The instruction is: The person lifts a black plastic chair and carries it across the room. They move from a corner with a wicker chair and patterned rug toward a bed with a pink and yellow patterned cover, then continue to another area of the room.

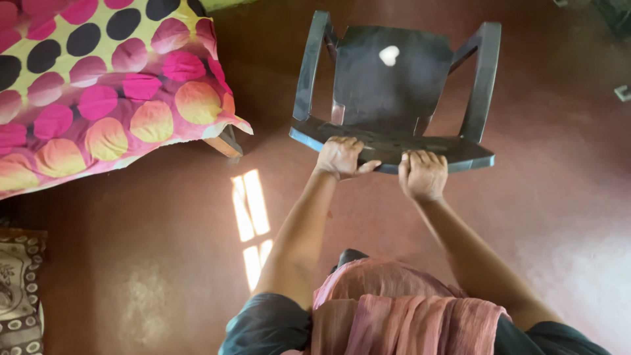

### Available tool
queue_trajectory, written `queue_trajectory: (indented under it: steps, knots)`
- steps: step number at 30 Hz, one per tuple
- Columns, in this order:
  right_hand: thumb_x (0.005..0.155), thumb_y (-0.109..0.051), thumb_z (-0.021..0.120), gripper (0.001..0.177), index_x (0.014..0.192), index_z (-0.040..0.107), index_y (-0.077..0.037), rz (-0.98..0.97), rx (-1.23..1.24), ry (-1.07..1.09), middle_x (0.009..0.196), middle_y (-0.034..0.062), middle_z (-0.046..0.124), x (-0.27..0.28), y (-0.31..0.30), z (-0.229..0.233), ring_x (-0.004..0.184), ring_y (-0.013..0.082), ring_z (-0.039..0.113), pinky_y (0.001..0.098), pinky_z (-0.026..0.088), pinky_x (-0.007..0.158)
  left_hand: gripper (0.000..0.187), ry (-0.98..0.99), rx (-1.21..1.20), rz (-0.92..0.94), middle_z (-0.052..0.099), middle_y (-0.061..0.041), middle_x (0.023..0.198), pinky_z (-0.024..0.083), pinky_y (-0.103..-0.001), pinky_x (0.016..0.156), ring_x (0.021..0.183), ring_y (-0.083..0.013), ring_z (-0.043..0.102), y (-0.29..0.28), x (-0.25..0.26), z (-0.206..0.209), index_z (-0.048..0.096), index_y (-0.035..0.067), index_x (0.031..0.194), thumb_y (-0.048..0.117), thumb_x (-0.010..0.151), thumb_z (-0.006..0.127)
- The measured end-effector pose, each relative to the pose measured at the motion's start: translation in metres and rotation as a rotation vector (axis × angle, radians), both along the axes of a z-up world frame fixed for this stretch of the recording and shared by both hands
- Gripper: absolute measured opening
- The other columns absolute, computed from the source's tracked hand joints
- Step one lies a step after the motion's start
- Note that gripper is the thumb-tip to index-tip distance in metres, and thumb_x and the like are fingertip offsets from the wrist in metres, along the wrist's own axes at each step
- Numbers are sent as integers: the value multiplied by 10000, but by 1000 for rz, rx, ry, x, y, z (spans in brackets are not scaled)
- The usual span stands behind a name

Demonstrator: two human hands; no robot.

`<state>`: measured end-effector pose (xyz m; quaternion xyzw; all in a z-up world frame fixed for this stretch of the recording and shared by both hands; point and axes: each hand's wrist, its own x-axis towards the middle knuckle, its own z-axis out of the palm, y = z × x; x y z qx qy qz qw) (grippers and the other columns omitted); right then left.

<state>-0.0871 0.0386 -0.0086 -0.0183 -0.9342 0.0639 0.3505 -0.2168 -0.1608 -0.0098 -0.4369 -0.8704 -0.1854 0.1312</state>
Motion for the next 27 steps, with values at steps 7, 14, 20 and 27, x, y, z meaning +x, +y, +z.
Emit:
queue_trajectory:
  steps: [7, 14, 20, 27]
  knots:
    - [958, -141, 622, 160, 856, 723, -73, 22, -11, 55, 861, 56, 722, -10, -1, 14, 771, 264, 669, 413, 453, 722, 708, -10, 78, 36, 730, -132, 835, 544, -408, 785, 816, -298, 714, 4, -6, -4, 722, 49, 816, 751, 822, 624]
    - [922, -161, 616, 140, 876, 728, -91, 55, 55, 112, 892, 50, 724, -22, 13, 20, 812, 246, 681, 397, 484, 758, 686, 41, 189, 55, 729, -130, 834, 543, -413, 778, 815, -295, 716, 15, -4, 0, 718, 50, 806, 727, 839, 611]
    - [917, -162, 626, 154, 823, 726, -92, 78, 73, 87, 851, 39, 728, -42, 30, 22, 781, 233, 684, 391, 474, 723, 628, 26, 205, 118, 734, -137, 851, 546, -420, 796, 825, -306, 721, 22, -7, 15, 708, 56, 789, 675, 870, 630]
    - [915, -173, 628, 154, 809, 700, -88, 207, 62, 98, 845, 38, 715, -66, 65, 30, 771, 234, 669, 392, 473, 735, 622, -45, 201, 217, 736, -170, 881, 541, -448, 812, 849, -343, 717, 46, -3, 23, 720, 39, 844, 652, 890, 625]
